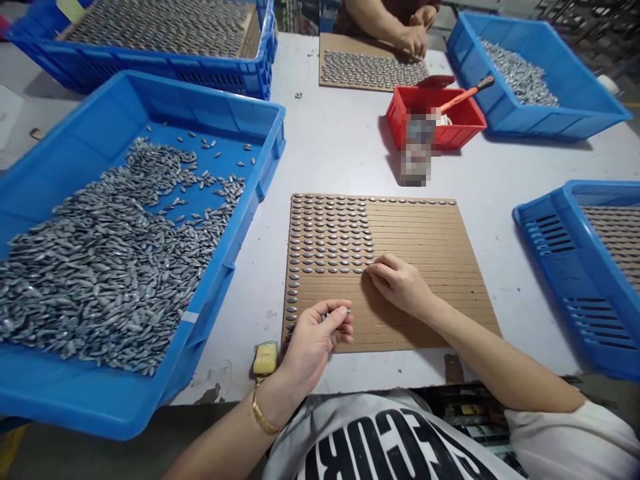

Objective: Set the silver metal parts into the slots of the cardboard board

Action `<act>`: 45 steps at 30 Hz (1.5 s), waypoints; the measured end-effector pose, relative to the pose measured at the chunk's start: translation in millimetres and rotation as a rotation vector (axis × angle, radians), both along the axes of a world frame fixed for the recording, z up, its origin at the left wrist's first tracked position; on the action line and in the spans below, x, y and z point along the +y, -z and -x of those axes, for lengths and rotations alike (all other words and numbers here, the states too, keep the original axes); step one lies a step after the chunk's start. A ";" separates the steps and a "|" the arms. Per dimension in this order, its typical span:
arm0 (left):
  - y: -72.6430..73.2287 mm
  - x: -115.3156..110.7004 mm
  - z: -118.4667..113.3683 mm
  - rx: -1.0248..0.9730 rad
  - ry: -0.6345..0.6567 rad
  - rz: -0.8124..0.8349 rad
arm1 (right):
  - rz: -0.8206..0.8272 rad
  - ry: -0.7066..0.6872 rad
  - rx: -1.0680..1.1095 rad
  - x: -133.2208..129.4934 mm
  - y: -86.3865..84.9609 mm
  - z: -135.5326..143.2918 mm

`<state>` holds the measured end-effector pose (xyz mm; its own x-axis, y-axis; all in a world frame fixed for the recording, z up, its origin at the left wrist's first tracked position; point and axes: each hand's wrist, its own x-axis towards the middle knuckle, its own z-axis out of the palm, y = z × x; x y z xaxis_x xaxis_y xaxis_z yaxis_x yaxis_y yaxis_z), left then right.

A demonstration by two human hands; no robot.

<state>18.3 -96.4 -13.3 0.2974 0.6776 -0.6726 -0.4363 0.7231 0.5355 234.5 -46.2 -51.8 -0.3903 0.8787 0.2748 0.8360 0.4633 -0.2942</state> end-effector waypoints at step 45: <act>-17.9 -3.3 67.0 -0.082 -0.438 -0.045 | 0.038 -0.202 0.406 -20.6 -16.7 85.6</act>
